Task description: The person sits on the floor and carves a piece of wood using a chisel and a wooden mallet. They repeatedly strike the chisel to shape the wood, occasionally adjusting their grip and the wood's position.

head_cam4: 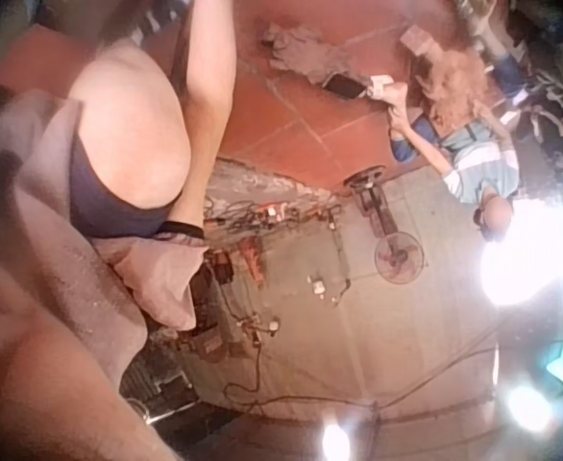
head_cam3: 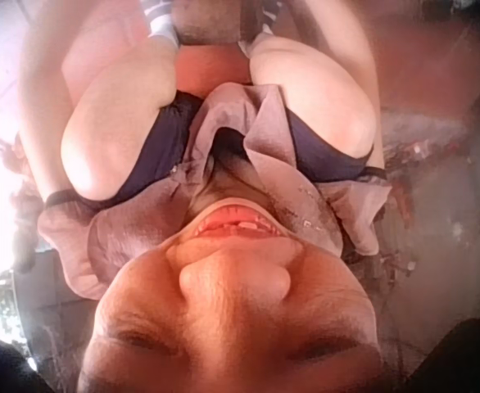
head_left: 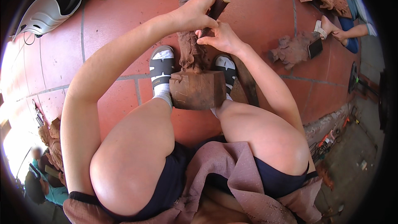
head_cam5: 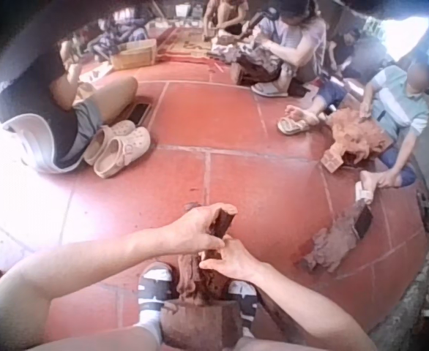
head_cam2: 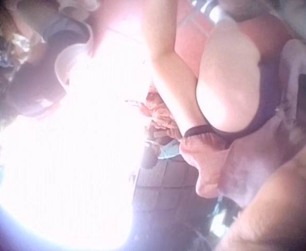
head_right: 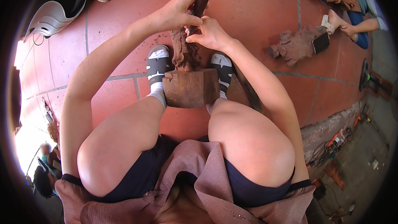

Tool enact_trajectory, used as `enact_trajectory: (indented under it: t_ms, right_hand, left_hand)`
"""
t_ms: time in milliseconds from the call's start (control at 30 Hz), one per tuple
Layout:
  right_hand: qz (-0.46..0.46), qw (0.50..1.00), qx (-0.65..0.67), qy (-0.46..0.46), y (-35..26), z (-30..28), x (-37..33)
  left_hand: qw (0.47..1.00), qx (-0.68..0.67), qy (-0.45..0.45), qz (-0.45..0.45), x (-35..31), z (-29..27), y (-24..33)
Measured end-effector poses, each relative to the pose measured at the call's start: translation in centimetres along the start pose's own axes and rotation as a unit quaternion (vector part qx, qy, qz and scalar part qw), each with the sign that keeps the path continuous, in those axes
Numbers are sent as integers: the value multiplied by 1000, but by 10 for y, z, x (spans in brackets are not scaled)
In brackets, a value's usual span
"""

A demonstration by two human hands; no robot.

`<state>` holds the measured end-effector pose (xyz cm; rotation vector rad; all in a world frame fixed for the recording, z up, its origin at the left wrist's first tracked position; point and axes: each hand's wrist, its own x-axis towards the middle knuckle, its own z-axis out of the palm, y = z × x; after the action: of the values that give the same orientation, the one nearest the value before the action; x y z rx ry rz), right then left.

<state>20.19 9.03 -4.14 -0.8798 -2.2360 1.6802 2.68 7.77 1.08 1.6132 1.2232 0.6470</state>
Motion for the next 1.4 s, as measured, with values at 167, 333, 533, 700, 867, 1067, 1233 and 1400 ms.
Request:
enact_trajectory:
  t_ms: [167, 333, 533, 700, 867, 1067, 1233, 1400]
  right_hand:
    - [0, 996, -88, -22, -15, -2, -6]
    - [12, 995, -97, -5, 0, -1, -2]
    - [-4, 992, -124, 5, -3, -3, 2]
    - [18, 996, -91, 13, -26, -8, 4]
    - [-98, 969, -225, -22, -9, 0, 10]
    - [-66, 972, -227, -10, -19, -5, 24]
    - [-47, 955, -281, -81, -31, -2, 31]
    - [-92, 950, -287, -78, -27, 9, 29]
  left_hand:
    - [999, -23, 10, 21, -9, 5, 0]
    - [999, -29, 18, 17, -4, 2, 0]
    - [998, -11, 40, 52, -7, -1, 0]
    - [994, -73, 69, 41, -14, -12, 3]
    - [987, -151, 24, -55, -30, -16, -8]
    - [981, -172, 74, -44, -29, -25, -14]
    - [961, -228, 100, -119, -37, -30, -18]
    - [944, -269, 112, -153, -47, -30, -35]
